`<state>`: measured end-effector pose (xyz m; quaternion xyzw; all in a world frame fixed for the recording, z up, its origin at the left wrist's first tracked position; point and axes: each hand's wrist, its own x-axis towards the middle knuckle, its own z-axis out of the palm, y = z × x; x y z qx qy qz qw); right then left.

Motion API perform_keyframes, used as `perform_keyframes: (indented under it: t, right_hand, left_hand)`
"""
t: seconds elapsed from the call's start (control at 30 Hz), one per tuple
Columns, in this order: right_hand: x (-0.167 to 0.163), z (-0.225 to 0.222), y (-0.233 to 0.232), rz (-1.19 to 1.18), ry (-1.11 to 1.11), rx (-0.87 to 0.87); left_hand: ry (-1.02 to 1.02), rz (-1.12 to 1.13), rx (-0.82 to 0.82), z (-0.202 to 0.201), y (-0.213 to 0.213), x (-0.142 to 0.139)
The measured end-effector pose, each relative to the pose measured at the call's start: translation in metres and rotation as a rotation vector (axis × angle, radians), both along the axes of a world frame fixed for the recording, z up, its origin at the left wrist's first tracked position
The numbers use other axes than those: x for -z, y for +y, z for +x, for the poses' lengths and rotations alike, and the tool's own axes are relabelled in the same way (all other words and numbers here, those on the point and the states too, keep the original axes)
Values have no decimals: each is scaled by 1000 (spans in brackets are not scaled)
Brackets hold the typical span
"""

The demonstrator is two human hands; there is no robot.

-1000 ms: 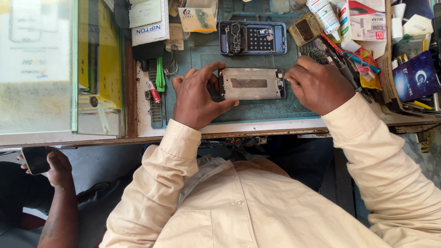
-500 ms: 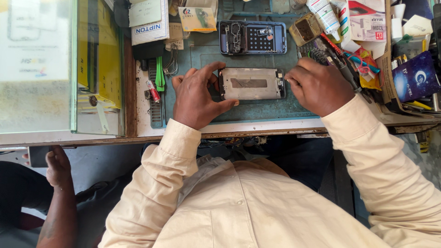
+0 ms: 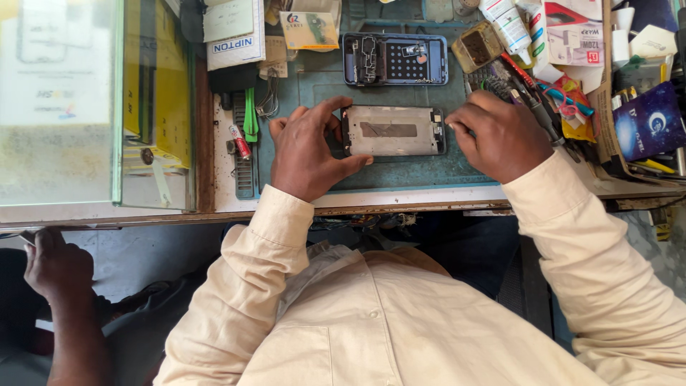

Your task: The person uses a metal spudger to pry and separate the back cover of a disassembled mobile phone. They work along the edges and corners of the device, applying pressure to release clips and adhesive. The phone remains on the workbench throughout the process.

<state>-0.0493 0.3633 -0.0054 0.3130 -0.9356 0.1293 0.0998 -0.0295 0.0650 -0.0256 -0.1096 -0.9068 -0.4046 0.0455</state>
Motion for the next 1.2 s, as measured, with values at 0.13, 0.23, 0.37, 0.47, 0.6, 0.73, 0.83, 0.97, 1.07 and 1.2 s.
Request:
perform_keyframes:
  t: [0.13, 0.23, 0.37, 0.47, 0.6, 0.73, 0.83, 0.97, 1.07, 1.2]
  right_hand:
    - [-1, 4, 5, 28, -20, -15]
    - [0, 3, 6, 31, -27, -9]
    - [2, 1, 4, -15, 6, 6]
    - [2, 3, 3, -20, -3, 14]
    - [-1, 7, 2, 39, 14, 15]
    - [-6, 13, 1, 109, -19, 28]
    - [-9, 15, 2, 96, -66, 2]
    - [-5, 11, 1, 28, -42, 42]
    - [-3, 10, -1, 22, -16, 56]
    - [-6, 13, 3, 63, -49, 27]
  left_hand:
    - [-31, -6, -1, -1, 2, -1]
    - [-21, -5, 3, -1, 2, 0]
    - [-10, -3, 5, -1, 1, 1]
    - [11, 2, 5, -1, 1, 0]
    - [-30, -7, 5, -1, 1, 1]
    - [35, 13, 9, 0, 0, 1]
    - [11, 18, 8, -1, 0, 1]
    - [-15, 10, 10, -1, 0, 1]
    - [10, 16, 10, 0, -1, 0]
    - [3, 11, 8, -1, 0, 0]
